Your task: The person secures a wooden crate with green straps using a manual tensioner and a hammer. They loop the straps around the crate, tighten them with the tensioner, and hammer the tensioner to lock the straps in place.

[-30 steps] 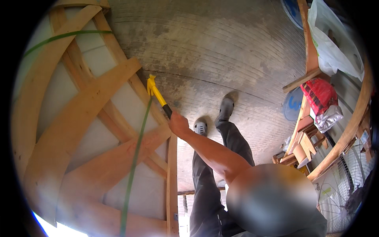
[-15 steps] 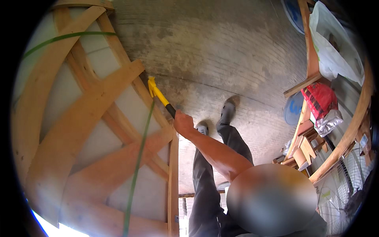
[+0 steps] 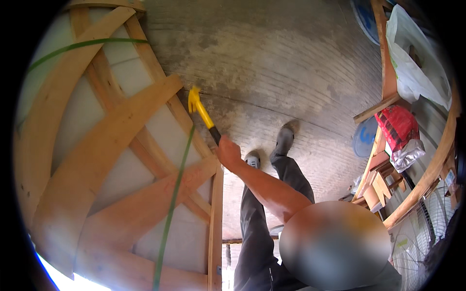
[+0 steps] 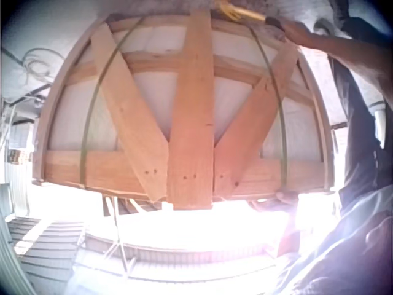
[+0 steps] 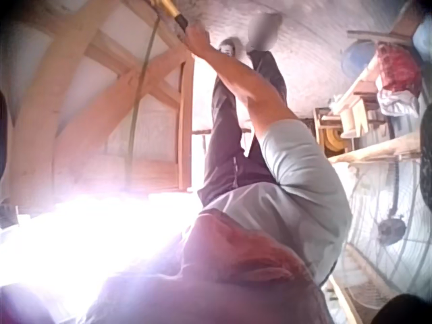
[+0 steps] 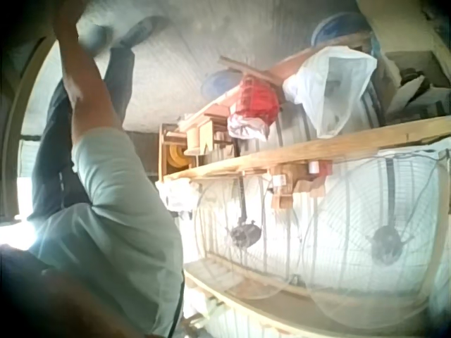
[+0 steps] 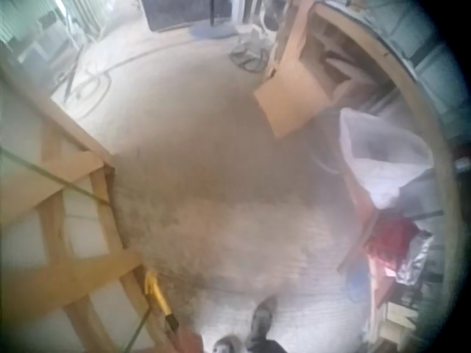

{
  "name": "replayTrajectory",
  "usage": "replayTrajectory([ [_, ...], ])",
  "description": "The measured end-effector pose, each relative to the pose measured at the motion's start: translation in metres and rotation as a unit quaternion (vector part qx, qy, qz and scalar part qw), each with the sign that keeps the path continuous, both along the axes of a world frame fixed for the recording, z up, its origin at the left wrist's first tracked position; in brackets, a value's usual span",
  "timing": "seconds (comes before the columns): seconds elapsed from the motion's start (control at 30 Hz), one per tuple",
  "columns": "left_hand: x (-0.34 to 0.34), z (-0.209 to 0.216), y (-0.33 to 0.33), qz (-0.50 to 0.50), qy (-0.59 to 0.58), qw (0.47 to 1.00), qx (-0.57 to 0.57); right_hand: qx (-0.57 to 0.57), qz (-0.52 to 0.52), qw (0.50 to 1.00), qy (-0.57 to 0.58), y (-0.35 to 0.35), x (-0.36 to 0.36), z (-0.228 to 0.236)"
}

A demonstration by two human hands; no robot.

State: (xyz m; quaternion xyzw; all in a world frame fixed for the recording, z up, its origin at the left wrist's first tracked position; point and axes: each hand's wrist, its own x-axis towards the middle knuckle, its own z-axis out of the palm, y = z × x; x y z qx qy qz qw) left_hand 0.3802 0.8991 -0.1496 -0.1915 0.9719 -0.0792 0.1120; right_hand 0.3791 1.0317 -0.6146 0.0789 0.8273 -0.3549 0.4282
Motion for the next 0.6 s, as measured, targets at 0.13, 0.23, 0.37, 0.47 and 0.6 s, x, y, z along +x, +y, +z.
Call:
replayTrajectory([
  [0.13,0.003,0.001,0.0,0.018,0.009,1.0,0.003,-0.006,0.076,0.995,-0.064,0.016,0.006,0.008],
  [0.23,0.005,0.0,0.0,0.027,0.021,0.999,0.005,0.011,0.066,0.998,-0.022,0.012,-0.014,0.002],
  [0.37,0.007,-0.002,0.002,0.041,0.039,0.998,0.012,0.02,0.001,1.0,-0.015,0.003,-0.018,0.001],
  [0.47,0.006,-0.003,0.005,0.058,0.059,0.996,0.019,0.016,0.063,0.998,-0.019,0.014,0.011,-0.003],
  [0.6,0.022,-0.005,0.005,0.113,0.086,0.989,0.029,0.034,0.213,0.972,-0.099,0.063,0.048,0.018],
])
